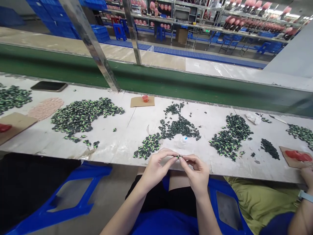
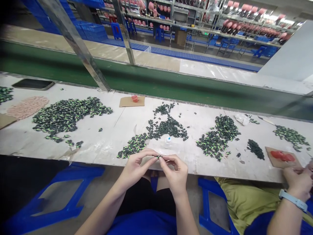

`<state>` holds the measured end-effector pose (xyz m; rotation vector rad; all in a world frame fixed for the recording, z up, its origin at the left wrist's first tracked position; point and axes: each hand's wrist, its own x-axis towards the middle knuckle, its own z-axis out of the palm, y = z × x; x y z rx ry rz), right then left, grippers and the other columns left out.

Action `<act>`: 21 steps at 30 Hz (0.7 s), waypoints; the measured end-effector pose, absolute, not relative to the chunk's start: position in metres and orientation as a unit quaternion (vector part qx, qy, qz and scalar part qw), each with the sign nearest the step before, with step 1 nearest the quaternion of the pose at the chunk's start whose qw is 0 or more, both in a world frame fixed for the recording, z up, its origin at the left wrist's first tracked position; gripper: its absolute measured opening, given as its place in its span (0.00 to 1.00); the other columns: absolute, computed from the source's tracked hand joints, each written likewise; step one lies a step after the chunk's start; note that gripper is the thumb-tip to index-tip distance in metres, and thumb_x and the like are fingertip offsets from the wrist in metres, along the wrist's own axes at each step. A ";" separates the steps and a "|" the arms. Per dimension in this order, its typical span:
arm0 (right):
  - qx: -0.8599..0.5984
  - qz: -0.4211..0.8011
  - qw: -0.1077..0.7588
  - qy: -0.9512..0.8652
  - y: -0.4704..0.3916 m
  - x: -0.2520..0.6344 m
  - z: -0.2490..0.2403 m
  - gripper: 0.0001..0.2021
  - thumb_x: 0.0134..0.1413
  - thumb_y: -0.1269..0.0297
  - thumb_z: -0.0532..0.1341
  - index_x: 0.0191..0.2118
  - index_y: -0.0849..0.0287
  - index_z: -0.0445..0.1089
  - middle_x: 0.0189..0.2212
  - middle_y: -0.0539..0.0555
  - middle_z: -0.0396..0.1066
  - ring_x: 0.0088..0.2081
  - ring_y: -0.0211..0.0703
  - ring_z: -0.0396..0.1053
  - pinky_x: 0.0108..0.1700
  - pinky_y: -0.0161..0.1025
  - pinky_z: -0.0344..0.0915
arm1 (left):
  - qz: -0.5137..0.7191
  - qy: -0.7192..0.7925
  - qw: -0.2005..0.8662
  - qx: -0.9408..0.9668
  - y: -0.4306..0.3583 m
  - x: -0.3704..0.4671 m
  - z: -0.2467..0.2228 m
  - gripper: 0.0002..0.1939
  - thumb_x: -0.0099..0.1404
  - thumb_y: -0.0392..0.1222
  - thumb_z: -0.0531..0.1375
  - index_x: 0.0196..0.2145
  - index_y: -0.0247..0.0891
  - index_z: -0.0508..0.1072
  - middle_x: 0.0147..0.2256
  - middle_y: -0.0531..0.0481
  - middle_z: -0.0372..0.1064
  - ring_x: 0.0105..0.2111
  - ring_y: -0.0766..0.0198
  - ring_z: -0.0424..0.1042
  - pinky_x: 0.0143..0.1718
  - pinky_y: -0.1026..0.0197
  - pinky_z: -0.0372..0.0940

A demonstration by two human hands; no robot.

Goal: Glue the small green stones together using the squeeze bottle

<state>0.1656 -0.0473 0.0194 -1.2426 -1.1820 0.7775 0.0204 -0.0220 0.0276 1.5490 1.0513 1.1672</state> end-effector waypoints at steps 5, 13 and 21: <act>-0.511 0.350 0.571 -0.539 -0.046 0.169 0.022 0.05 0.50 0.66 0.66 0.35 0.54 0.79 0.28 0.53 0.76 0.31 0.42 0.74 0.32 0.38 0.73 | 0.481 0.394 0.411 0.667 -0.020 0.019 0.030 0.06 0.63 0.36 0.60 0.36 0.40 0.78 0.34 0.46 0.77 0.38 0.58 0.75 0.42 0.57 0.70; -0.490 0.297 0.564 -0.594 -0.045 0.170 0.017 0.06 0.52 0.70 0.64 0.34 0.53 0.78 0.29 0.53 0.75 0.31 0.42 0.73 0.34 0.40 0.73 | 0.464 0.443 0.420 0.642 -0.024 0.020 0.030 0.06 0.60 0.35 0.60 0.33 0.39 0.78 0.34 0.46 0.77 0.37 0.59 0.75 0.41 0.59 0.70; -0.489 0.327 0.509 -0.628 -0.041 0.182 0.018 0.16 0.49 0.70 0.64 0.46 0.55 0.73 0.31 0.51 0.75 0.32 0.40 0.74 0.37 0.38 0.74 | 0.376 0.434 0.439 0.691 -0.019 0.015 0.031 0.05 0.61 0.37 0.61 0.34 0.43 0.77 0.35 0.51 0.78 0.38 0.59 0.75 0.53 0.53 0.60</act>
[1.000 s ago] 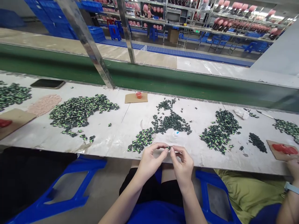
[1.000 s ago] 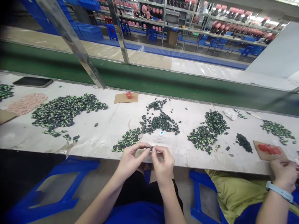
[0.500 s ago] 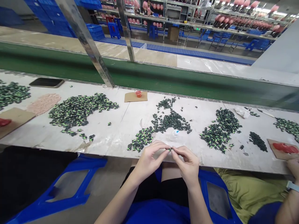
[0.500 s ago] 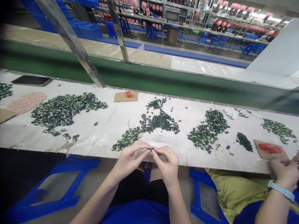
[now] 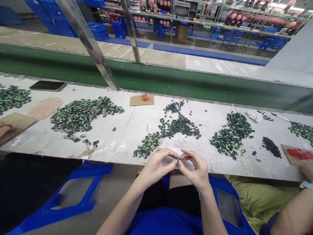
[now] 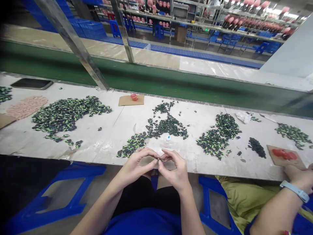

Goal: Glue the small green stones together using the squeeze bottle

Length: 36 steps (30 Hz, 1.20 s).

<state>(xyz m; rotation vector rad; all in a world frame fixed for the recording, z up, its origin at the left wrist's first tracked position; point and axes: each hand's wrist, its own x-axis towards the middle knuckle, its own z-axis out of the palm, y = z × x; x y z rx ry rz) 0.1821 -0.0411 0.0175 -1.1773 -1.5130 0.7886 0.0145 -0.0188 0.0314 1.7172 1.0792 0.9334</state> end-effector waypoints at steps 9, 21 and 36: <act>-0.510 0.358 0.495 -0.606 -0.039 0.179 0.009 0.11 0.45 0.69 0.64 0.38 0.56 0.71 0.25 0.49 0.72 0.26 0.37 0.70 0.30 0.35 0.70 | 0.385 0.473 0.454 0.650 -0.022 0.018 0.031 0.07 0.57 0.36 0.62 0.35 0.42 0.75 0.35 0.49 0.78 0.37 0.58 0.77 0.45 0.55 0.67; -0.526 0.376 0.507 -0.571 -0.040 0.182 -0.006 0.10 0.45 0.66 0.64 0.37 0.56 0.70 0.25 0.49 0.72 0.27 0.38 0.72 0.30 0.35 0.71 | 0.373 0.479 0.472 0.640 -0.025 0.022 0.019 0.12 0.60 0.37 0.61 0.43 0.42 0.72 0.34 0.48 0.79 0.39 0.57 0.77 0.44 0.55 0.68; -0.723 0.002 0.581 -0.375 -0.008 0.287 0.002 0.16 0.48 0.52 0.64 0.33 0.62 0.74 0.32 0.59 0.74 0.32 0.46 0.71 0.34 0.43 0.69 | 0.402 0.601 0.220 0.655 0.022 -0.029 0.014 0.08 0.61 0.43 0.61 0.39 0.45 0.76 0.37 0.48 0.79 0.42 0.51 0.74 0.53 0.43 0.54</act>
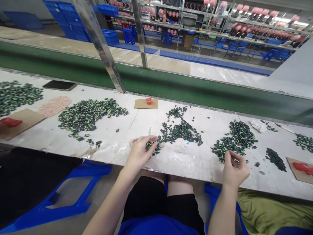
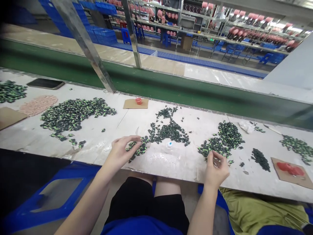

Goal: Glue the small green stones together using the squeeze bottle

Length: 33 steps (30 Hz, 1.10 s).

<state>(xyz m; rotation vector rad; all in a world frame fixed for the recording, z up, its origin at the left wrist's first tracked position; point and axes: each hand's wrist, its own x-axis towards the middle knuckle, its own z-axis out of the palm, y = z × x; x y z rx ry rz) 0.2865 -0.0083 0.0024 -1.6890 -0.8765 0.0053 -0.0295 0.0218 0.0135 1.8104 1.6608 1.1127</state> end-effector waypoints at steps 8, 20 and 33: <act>-0.631 0.006 0.481 -0.608 0.005 0.235 -0.004 0.20 0.53 0.47 0.62 0.45 0.57 0.73 0.42 0.60 0.72 0.48 0.54 0.64 0.48 0.53 0.65 | 0.357 0.618 0.119 0.690 0.060 -0.016 -0.006 0.09 0.58 0.31 0.59 0.33 0.42 0.77 0.34 0.42 0.78 0.42 0.45 0.69 0.48 0.40 0.51; -0.577 0.212 0.434 -0.659 0.011 0.198 -0.021 0.14 0.53 0.52 0.63 0.39 0.55 0.67 0.45 0.59 0.72 0.50 0.54 0.66 0.51 0.53 0.65 | 0.183 0.555 0.101 0.805 0.101 -0.011 0.001 0.12 0.62 0.28 0.56 0.37 0.42 0.76 0.38 0.44 0.76 0.41 0.53 0.71 0.42 0.53 0.59; -0.548 0.365 0.604 -0.450 -0.008 0.215 -0.015 0.15 0.39 0.54 0.69 0.31 0.60 0.73 0.25 0.51 0.74 0.27 0.43 0.70 0.30 0.37 0.66 | 0.279 0.479 0.263 0.790 0.033 0.020 -0.003 0.06 0.63 0.35 0.61 0.32 0.45 0.78 0.35 0.52 0.79 0.43 0.56 0.73 0.49 0.50 0.59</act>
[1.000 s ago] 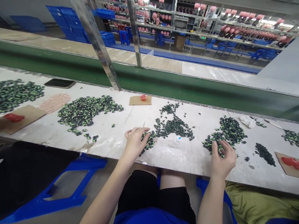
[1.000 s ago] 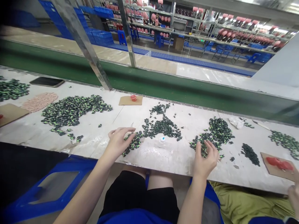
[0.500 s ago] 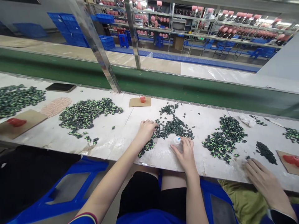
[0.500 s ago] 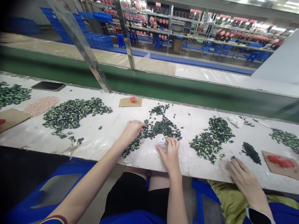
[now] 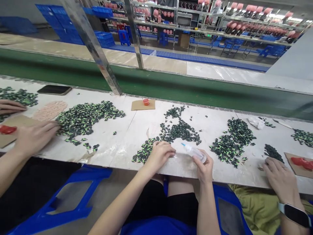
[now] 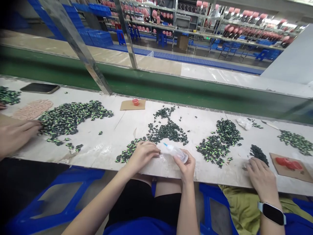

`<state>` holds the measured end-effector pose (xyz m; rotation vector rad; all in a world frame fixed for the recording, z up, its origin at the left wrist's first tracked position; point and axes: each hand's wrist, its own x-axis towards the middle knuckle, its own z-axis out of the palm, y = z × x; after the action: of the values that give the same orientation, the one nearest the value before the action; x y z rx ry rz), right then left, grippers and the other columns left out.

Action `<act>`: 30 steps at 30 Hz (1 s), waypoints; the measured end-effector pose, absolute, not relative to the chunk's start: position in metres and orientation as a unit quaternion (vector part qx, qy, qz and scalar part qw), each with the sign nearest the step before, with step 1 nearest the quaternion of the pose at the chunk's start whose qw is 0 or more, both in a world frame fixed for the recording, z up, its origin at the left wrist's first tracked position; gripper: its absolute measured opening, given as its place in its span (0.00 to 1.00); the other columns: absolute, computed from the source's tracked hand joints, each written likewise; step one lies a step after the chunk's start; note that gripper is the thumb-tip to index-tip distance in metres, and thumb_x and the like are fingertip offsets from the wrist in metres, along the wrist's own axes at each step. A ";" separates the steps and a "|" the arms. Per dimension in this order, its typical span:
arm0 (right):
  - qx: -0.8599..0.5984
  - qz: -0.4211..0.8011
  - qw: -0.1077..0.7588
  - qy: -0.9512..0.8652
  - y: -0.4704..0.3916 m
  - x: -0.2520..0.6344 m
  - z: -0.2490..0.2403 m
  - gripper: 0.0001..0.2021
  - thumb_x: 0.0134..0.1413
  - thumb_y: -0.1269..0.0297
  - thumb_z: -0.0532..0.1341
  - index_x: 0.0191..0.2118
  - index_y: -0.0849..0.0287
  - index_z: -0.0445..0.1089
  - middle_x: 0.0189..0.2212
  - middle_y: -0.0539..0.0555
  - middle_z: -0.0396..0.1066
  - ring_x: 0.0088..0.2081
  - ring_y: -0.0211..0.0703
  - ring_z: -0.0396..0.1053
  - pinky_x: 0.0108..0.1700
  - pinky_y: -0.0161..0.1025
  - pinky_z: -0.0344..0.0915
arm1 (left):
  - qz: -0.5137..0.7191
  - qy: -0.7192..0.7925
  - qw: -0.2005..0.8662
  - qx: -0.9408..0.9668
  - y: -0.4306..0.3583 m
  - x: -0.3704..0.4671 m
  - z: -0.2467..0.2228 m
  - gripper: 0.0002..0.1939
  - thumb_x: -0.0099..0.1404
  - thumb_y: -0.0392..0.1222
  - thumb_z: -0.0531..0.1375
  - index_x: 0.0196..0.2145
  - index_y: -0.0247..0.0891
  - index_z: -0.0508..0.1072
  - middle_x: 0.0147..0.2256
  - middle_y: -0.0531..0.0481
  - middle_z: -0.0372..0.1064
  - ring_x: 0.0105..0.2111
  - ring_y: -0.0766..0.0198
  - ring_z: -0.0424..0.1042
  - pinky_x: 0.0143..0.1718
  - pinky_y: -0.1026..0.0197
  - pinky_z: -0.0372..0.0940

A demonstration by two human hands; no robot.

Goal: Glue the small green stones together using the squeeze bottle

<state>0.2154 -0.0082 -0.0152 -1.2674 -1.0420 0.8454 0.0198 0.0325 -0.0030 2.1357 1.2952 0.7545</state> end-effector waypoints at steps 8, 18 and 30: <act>-0.608 0.369 0.615 -0.341 -0.009 0.206 -0.021 0.20 0.40 0.47 0.67 0.25 0.62 0.72 0.20 0.52 0.71 0.22 0.40 0.65 0.23 0.35 0.62 | 0.300 0.544 0.233 0.748 0.009 0.024 -0.019 0.12 0.59 0.31 0.64 0.38 0.47 0.78 0.40 0.51 0.79 0.51 0.51 0.69 0.51 0.46 0.54; -0.682 0.285 0.561 -0.373 -0.008 0.188 -0.010 0.20 0.42 0.47 0.64 0.23 0.62 0.71 0.18 0.51 0.70 0.21 0.41 0.65 0.25 0.37 0.62 | 0.318 0.576 0.249 0.711 0.006 0.027 -0.019 0.08 0.59 0.32 0.64 0.30 0.46 0.78 0.34 0.55 0.80 0.42 0.57 0.76 0.51 0.48 0.53; -0.696 0.273 0.536 -0.393 -0.008 0.187 -0.011 0.19 0.44 0.48 0.64 0.22 0.62 0.71 0.18 0.51 0.71 0.22 0.41 0.66 0.25 0.36 0.62 | 0.326 0.588 0.249 0.697 0.001 0.029 -0.018 0.09 0.59 0.32 0.64 0.29 0.47 0.78 0.34 0.54 0.80 0.42 0.57 0.76 0.54 0.45 0.49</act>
<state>0.1871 -0.0079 -0.0111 -1.6565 -0.9352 0.6499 0.0294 0.0012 -0.0177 1.8980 1.6024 0.8887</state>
